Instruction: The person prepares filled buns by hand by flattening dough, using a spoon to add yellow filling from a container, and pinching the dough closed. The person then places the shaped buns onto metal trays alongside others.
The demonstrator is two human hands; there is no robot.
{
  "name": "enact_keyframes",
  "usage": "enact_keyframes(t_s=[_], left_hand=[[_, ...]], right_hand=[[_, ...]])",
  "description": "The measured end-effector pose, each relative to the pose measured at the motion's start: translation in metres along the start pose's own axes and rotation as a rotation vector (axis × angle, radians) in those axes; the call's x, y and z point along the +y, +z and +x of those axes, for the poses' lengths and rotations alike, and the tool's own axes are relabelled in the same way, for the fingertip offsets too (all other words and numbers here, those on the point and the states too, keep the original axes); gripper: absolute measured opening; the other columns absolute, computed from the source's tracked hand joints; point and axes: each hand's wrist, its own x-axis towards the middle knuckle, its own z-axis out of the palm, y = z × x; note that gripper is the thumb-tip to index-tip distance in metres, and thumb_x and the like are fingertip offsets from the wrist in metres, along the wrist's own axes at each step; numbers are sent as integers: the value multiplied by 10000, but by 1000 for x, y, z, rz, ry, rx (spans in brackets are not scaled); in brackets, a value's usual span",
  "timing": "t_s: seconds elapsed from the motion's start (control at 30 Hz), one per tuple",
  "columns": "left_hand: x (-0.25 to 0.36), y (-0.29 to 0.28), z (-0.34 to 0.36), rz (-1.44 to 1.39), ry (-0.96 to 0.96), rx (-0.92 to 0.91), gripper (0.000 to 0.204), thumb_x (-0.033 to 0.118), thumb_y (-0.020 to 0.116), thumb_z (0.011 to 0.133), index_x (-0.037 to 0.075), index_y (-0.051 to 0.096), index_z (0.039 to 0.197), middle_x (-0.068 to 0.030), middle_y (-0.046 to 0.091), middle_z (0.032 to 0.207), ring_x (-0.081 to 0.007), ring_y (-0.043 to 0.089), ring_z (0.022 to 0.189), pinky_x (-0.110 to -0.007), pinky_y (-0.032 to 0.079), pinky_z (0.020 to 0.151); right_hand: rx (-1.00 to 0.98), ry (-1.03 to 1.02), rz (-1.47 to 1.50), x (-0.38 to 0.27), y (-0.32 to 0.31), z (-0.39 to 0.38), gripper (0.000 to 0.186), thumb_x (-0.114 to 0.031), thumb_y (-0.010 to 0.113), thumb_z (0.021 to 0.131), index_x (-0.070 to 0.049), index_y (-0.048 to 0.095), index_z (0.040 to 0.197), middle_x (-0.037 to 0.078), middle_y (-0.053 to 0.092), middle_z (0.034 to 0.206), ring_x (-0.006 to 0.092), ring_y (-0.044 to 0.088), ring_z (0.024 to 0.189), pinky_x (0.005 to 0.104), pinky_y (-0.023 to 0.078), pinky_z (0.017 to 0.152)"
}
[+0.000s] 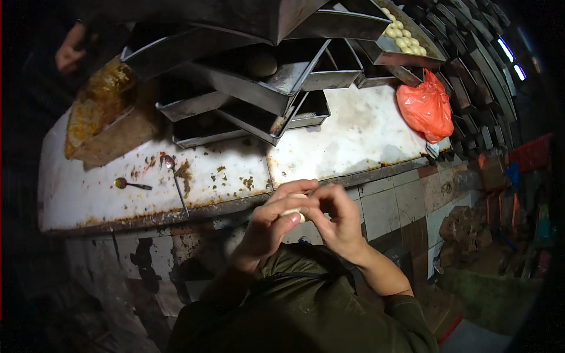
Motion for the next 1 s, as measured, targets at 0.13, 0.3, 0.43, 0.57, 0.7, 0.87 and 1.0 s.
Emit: enact_keyframes(t_s=[0.13,0.3,0.43,0.57,0.7,0.87,1.0], left_hand=[[-13,-8,19,-243,-162,399,342,73,459,882,-52,390,1193,-216,477,1158,-352,494,1122,-425,393,983],[-30,2,32,-228,-211,185,288,190,463,934,-55,508,1080,-243,441,1228,-305,487,1135,-390,422,939],[-38,23,48,-146,-101,113,409,279,500,919,-53,459,1154,-230,447,1245,-271,479,1145,-366,417,936],[-48,52,65,-207,-160,344,409,146,511,887,-36,368,1224,-203,495,1155,-292,458,1175,-374,427,938],[-62,88,81,137,-50,150,353,200,501,893,-21,483,1167,-221,518,1157,-324,419,1216,-403,349,1001],[-76,131,95,73,-36,39,470,248,527,869,-3,444,1259,-213,331,1364,-342,315,1291,-420,255,1059],[-86,155,105,-244,3,501,305,27,514,837,-30,437,1127,-206,401,1245,-360,402,1221,-431,414,961]], right_hand=[[-65,-524,-381,7,8,5,186,7,674,728,1,608,902,140,522,923,232,534,758,306,454,629],[49,-274,-273,13,-15,16,181,-16,690,731,1,602,888,131,535,908,220,540,744,287,450,611],[27,-284,-194,15,-43,23,186,-19,696,723,0,592,877,127,542,865,237,549,727,291,457,607],[54,-672,-548,22,-72,24,298,13,704,666,-14,611,948,118,533,903,262,533,795,319,450,658],[21,-490,-284,27,-129,32,208,3,697,700,-11,598,883,102,546,850,216,525,708,288,435,613],[-64,-477,-135,27,-175,36,130,-10,679,742,-28,588,834,88,557,788,195,528,642,275,447,598],[-51,-754,-288,29,-187,37,164,-8,698,699,-13,613,839,102,535,841,213,524,714,281,446,631]])
